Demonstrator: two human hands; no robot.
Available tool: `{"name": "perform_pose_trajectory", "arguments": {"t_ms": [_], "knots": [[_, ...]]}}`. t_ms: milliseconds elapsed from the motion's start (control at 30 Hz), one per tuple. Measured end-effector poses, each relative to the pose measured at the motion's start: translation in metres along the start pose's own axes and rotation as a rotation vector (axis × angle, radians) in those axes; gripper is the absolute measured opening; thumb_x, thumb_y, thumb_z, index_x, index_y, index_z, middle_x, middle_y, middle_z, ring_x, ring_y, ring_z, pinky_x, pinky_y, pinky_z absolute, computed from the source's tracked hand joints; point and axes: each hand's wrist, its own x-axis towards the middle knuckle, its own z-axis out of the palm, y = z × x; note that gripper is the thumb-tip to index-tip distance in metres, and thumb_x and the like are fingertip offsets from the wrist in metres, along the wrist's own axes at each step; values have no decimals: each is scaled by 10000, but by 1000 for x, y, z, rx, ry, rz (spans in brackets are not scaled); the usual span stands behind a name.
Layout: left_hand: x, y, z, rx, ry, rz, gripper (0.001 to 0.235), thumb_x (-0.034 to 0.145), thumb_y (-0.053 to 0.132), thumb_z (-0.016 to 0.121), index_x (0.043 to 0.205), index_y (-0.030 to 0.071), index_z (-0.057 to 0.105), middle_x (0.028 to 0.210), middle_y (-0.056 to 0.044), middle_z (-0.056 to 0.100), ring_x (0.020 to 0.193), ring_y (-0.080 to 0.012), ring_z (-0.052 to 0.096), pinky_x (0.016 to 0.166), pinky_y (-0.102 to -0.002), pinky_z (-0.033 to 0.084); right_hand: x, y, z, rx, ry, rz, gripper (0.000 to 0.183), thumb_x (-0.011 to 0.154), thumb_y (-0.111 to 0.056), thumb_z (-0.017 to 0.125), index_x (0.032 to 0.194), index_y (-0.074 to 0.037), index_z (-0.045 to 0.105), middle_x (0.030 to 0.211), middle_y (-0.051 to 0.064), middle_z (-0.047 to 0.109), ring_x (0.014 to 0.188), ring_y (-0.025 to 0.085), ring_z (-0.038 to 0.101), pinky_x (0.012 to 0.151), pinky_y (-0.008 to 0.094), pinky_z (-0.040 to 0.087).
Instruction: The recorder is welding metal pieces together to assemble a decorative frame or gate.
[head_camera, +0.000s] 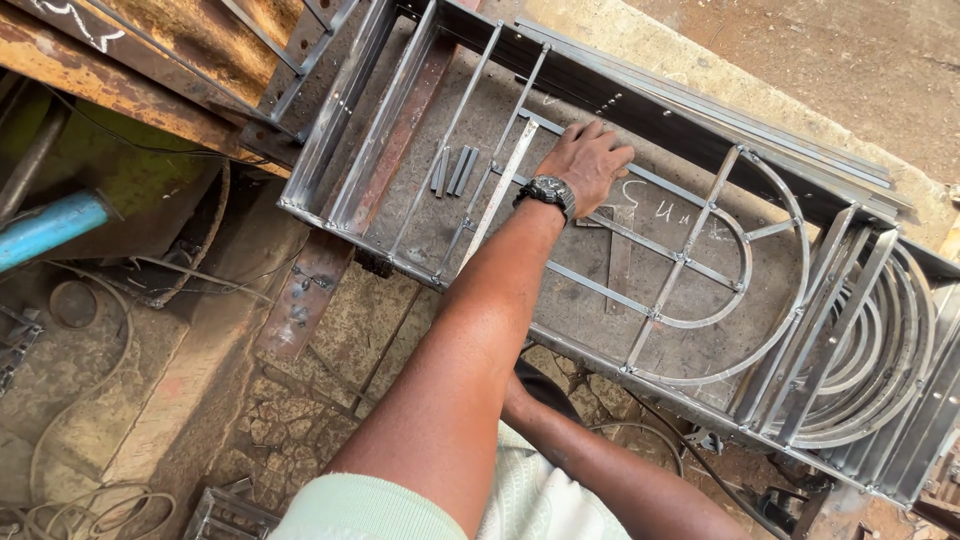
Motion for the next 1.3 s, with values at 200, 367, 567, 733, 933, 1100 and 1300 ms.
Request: {"name": "perform_pose_trajectory", "arguments": {"t_ms": [200,367,567,733,933,1100,1300], "knots": [[-1,1,-3,-1,-23,1,220,1029,334,489,1158,223,628,1213,-27,598,1249,-224,469,1148,-425,293,3,-1,0,25,-26,16,480,821,-154,859,1235,-9,665,1284,115,668,1167,146,563,988,390,513],[-2,-3,-5,-20,17,53,197,1008,271,526,1150,197,641,1198,-58,603,1224,-252,487,1116,-452,307,0,-12,-9,58,-2,25,450,829,-141,854,1221,-7,679,1273,113,676,1153,137,564,981,388,516],[3,-12,14,-65,128,153,211,931,147,586,1128,152,660,1167,-112,630,1205,-322,513,1084,-504,331,-39,-29,-32,-164,58,-68,463,819,-126,839,1236,-30,663,1219,130,718,1116,164,625,949,366,530],[-1,-9,5,-79,166,211,148,951,227,616,1069,156,668,1095,-94,644,1161,-314,527,1055,-496,341,-87,53,-66,402,544,467,344,894,-177,752,1198,-20,711,1050,123,749,896,198,702,798,347,583],[-2,-8,6,-27,196,183,106,996,257,642,1057,175,669,1064,-63,640,1128,-302,519,1037,-476,336,-147,77,-104,718,1036,433,389,893,-122,707,1249,-73,560,1079,102,695,869,238,684,706,405,600],[-2,-5,1,-35,149,134,135,1006,272,633,1090,176,677,1071,-56,642,1121,-289,520,1071,-464,324,-165,127,-116,875,1376,-61,512,894,-50,706,1356,-63,486,1175,134,642,932,271,642,692,394,534],[-2,-4,1,-9,108,110,160,1009,279,627,1116,174,683,1086,-64,642,1137,-283,523,1070,-467,319,-165,119,-122,926,1468,-284,662,858,12,684,1452,-107,418,1280,110,600,1078,208,654,921,402,598]]}}
